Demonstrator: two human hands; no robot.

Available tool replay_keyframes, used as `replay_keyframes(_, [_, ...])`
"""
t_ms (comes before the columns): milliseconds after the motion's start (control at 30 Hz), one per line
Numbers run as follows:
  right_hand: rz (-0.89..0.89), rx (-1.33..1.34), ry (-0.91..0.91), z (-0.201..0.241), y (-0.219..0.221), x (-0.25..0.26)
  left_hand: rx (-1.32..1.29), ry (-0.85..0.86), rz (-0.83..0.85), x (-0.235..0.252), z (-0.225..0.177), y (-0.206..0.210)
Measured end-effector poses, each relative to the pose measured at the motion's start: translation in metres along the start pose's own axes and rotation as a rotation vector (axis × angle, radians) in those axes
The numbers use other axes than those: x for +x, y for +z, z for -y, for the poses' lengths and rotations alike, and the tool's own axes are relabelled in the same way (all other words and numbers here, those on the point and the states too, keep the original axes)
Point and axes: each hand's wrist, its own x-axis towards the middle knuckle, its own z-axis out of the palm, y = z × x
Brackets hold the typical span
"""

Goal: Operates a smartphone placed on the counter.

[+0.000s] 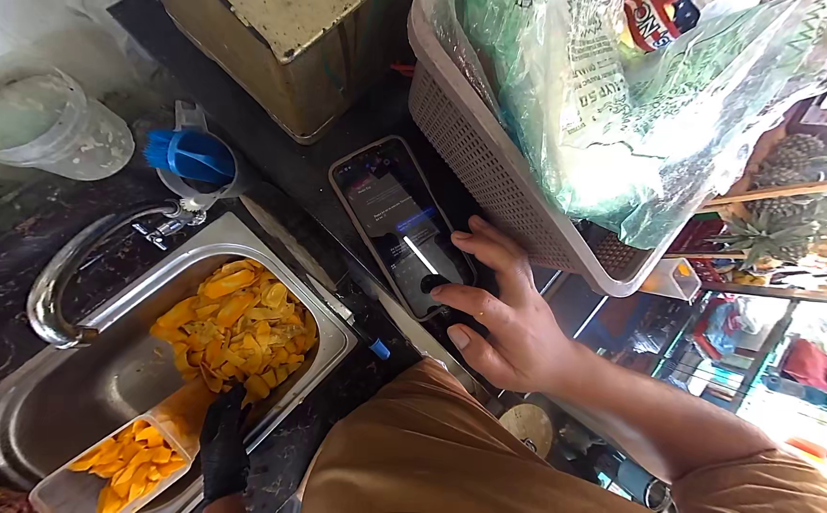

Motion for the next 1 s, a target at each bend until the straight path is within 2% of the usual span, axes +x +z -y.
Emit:
replay_keyframes(300, [-0.046,0.037,0.012,0.0,0.001,0.002,0.004,-0.022,-0.002,0.002,-0.002,0.001])
replay_keyframes(1000, [0.026,-0.004,0.025,0.005,-0.006,0.037,0.089,0.009,0.012,0.006,0.003,-0.002])
